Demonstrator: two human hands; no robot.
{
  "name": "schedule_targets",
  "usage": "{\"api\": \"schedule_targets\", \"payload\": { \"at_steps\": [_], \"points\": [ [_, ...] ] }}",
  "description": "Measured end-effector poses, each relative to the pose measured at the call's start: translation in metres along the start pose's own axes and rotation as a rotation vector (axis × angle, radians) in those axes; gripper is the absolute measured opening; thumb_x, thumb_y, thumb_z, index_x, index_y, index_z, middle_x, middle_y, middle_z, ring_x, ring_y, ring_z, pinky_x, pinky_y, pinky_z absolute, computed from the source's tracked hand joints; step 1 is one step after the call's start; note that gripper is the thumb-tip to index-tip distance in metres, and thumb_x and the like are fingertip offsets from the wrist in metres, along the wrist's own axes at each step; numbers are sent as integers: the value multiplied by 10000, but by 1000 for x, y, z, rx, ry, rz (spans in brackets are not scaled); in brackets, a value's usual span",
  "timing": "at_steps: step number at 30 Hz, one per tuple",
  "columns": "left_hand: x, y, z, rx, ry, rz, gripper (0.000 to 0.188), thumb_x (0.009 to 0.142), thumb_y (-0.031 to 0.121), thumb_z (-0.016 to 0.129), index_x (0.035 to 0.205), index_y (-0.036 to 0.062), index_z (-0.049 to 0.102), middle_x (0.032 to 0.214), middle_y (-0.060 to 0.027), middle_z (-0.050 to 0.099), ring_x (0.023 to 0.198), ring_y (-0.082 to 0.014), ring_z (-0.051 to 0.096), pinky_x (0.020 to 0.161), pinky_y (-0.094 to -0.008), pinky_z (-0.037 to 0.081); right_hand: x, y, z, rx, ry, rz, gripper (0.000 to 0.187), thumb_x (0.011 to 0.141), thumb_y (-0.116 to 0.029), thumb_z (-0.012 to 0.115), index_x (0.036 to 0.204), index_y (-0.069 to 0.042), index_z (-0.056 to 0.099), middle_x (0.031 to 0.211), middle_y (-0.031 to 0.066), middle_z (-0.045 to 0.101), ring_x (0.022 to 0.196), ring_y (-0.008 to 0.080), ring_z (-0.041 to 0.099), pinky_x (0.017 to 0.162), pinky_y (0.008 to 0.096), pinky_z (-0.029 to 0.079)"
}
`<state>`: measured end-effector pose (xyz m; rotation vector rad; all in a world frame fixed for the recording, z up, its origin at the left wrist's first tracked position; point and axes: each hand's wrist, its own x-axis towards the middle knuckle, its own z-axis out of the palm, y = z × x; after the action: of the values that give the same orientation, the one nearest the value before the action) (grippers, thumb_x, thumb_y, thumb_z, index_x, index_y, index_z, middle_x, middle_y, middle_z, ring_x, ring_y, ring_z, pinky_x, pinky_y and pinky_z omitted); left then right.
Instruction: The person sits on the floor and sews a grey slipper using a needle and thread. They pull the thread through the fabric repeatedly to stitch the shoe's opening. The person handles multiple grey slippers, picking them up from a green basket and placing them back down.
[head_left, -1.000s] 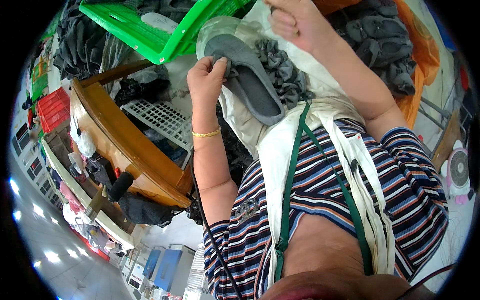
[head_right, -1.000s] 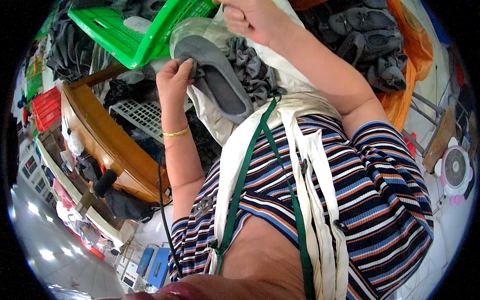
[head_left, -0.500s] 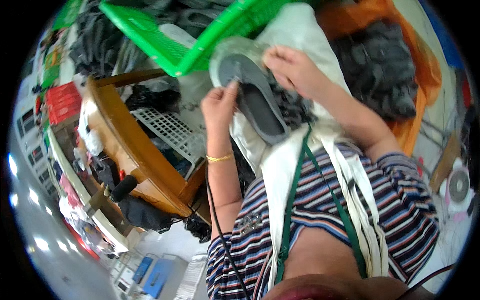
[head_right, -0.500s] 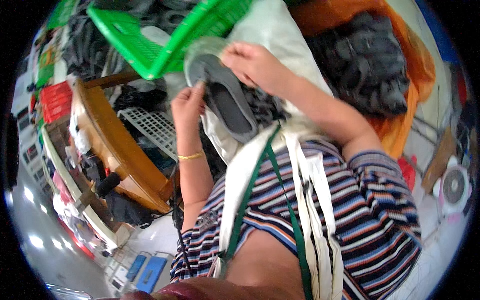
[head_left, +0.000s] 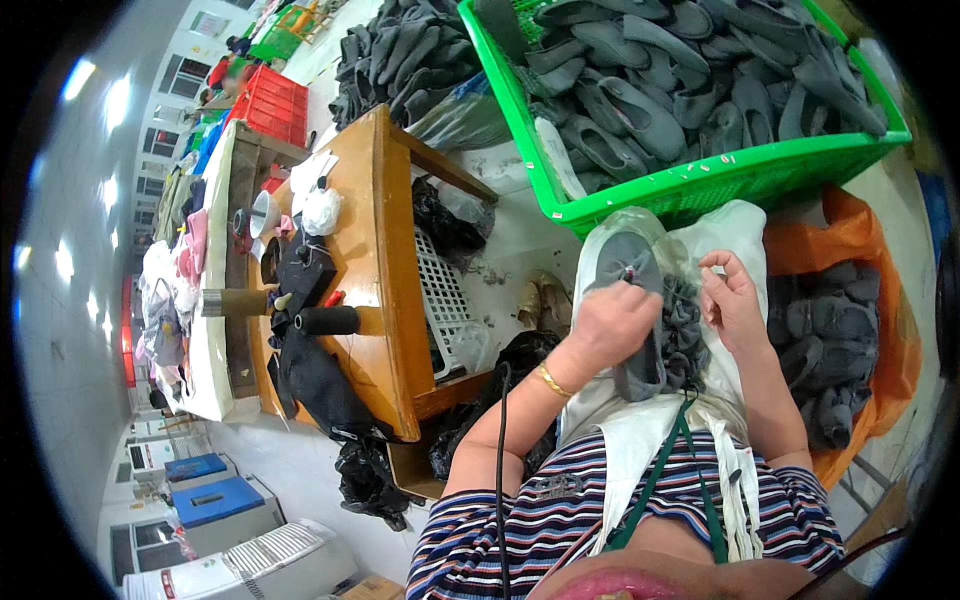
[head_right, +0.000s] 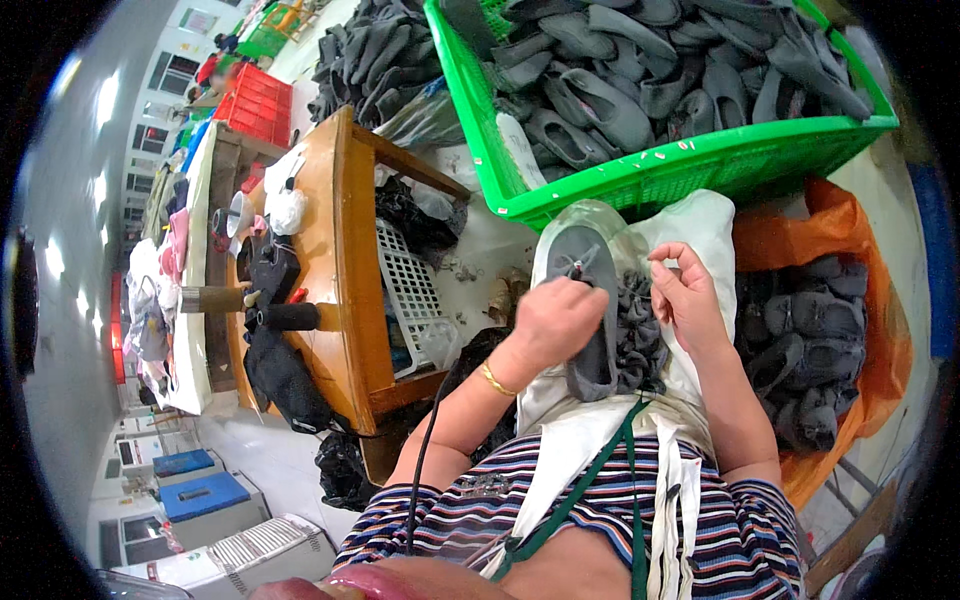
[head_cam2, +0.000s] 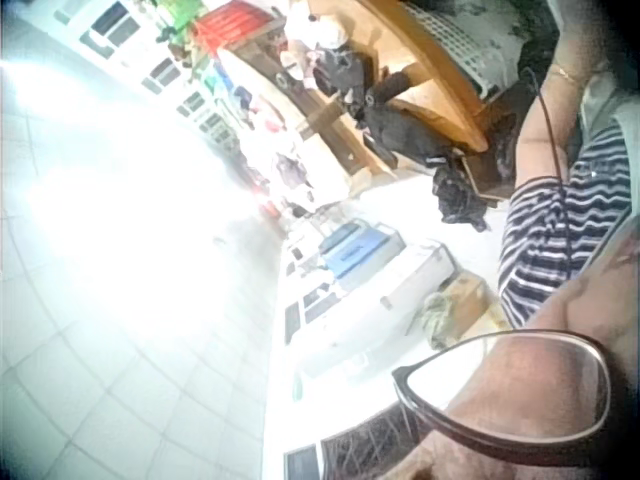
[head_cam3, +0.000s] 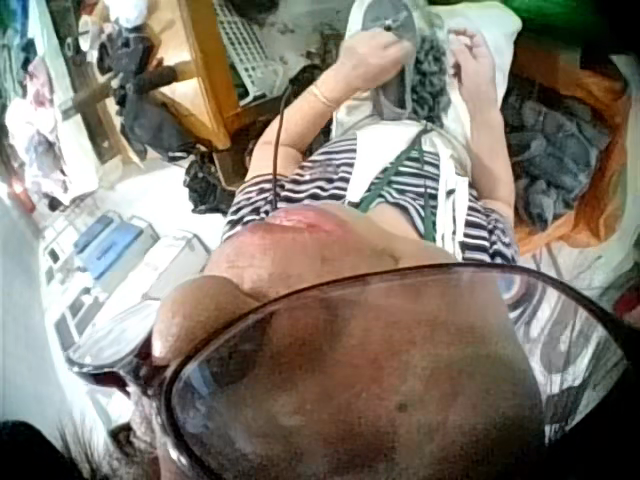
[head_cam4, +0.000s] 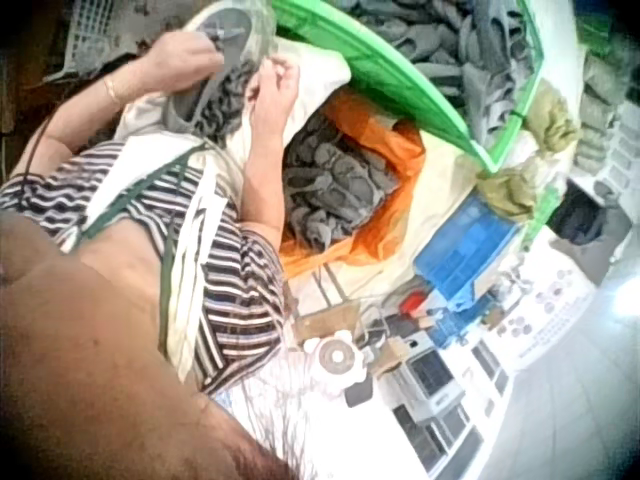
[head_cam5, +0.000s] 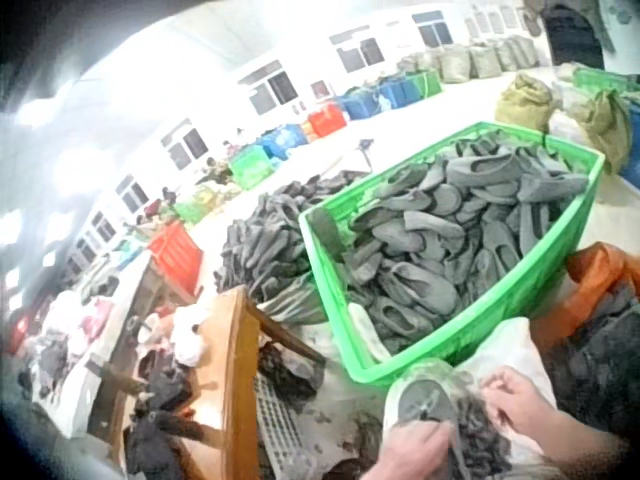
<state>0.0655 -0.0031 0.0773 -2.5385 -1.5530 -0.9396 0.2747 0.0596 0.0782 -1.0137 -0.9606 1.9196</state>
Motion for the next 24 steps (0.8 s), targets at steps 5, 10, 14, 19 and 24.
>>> {"api": "schedule_targets", "payload": {
  "at_steps": [5,10,14,19,24],
  "points": [
    [10,-4,10,127,-190,-121,391,743,102,632,1129,50,613,1081,-78,566,894,-237,582,672,-344,515,-1,-5,-5,-5,-3,-9,124,1001,-182,546,1118,-143,553,644,-33,533,528,43,494,446,176,376],
    [2,-16,13,139,-210,-219,452,748,86,628,1195,23,597,1169,-113,574,945,-283,587,733,-370,533,5,4,-22,-222,-51,-84,148,978,-166,575,1103,-88,585,786,1,571,646,61,538,523,211,443],
    [-4,-28,24,159,-161,-278,436,738,94,642,1171,56,612,1138,-122,579,954,-293,588,747,-385,539,15,5,-6,-969,3,-489,207,895,-121,651,1083,-41,616,840,76,592,691,180,577,605,307,490],
    [-2,-34,19,224,-94,-306,336,733,96,633,1069,120,626,1026,-92,603,880,-281,604,718,-370,543,28,15,7,-1570,27,-688,183,808,-198,732,816,-50,624,830,118,600,801,295,622,686,408,520],
    [-13,-67,46,291,-55,-246,291,698,58,598,970,156,636,816,-74,612,809,-259,617,675,-375,535,34,31,4,-1641,37,-708,255,811,-301,723,751,-81,610,786,103,600,744,308,638,599,436,525]
  ]
}}
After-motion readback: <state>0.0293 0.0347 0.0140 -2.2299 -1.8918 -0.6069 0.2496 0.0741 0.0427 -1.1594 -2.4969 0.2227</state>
